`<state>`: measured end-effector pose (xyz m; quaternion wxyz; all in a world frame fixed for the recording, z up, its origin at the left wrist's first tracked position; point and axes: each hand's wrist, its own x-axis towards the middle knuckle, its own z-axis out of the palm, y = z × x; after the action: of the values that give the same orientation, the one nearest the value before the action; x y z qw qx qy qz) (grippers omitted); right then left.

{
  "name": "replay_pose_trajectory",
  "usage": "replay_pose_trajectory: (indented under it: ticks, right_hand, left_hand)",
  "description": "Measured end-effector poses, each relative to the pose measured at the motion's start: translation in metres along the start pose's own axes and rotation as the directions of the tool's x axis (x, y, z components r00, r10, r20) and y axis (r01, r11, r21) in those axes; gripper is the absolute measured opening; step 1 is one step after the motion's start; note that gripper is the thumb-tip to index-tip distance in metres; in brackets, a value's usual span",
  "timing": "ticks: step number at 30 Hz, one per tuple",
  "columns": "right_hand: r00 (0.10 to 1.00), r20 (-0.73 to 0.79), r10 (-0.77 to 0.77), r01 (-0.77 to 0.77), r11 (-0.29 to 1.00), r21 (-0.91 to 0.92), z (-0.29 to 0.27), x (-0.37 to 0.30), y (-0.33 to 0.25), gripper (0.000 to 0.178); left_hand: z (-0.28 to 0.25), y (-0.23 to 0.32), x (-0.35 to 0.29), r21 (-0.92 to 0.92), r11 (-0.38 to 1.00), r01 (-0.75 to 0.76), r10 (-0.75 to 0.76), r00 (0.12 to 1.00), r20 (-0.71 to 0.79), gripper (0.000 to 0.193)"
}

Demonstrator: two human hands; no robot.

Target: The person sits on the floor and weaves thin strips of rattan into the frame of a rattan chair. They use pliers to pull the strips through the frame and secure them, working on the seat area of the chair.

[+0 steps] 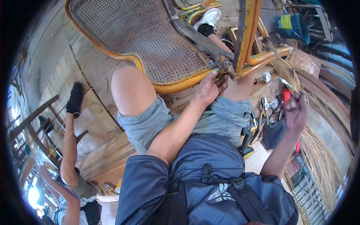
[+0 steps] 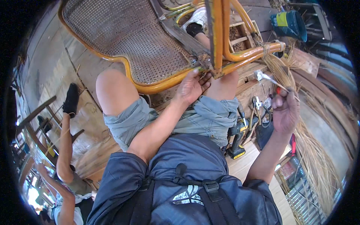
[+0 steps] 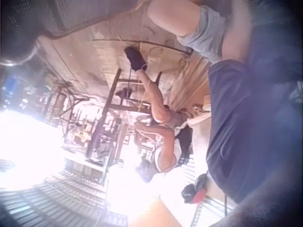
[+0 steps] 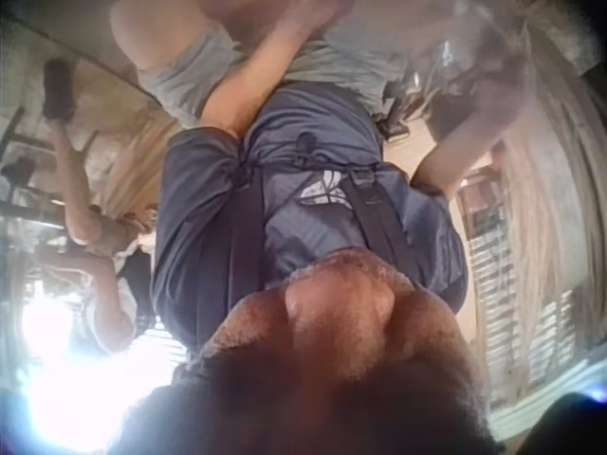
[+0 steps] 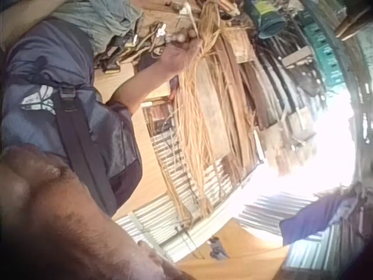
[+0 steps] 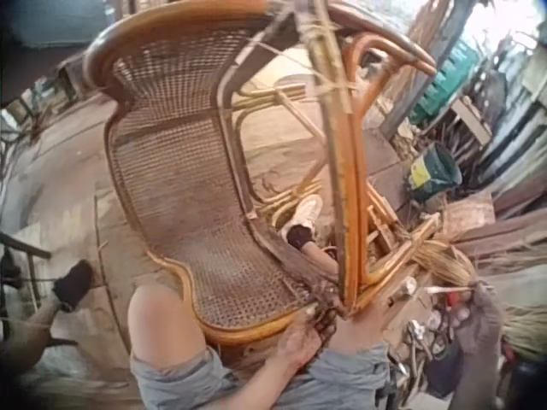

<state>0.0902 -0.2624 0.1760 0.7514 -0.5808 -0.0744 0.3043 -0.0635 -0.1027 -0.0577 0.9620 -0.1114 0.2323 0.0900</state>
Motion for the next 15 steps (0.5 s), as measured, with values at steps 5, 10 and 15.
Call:
replay_pose_trajectory:
  ticks: [5, 10, 15]
  right_hand:
    - [0.992, 0.093, 0.085, -0.044, 0.927, -0.372, 0.096, 0.014, 0.035, 0.023]
    - [0.991, 0.079, 0.104, 0.006, 0.566, -0.824, 0.154, 0.029, 0.089, 0.021]
    - [0.991, 0.120, 0.062, 0.104, 0.214, -0.971, 0.151, 0.044, 0.134, 0.021]
  left_hand:
    - [-0.001, -0.005, 0.003, -0.040, 0.999, -0.011, 0.012, 1.000, 0.014, 0.027]
    - [-0.003, -0.005, 0.005, -0.083, 0.996, -0.010, 0.009, 1.000, -0.003, 0.024]
    - [-0.001, -0.010, 0.005, -0.099, 0.995, -0.032, 0.030, 0.999, -0.023, 0.019]
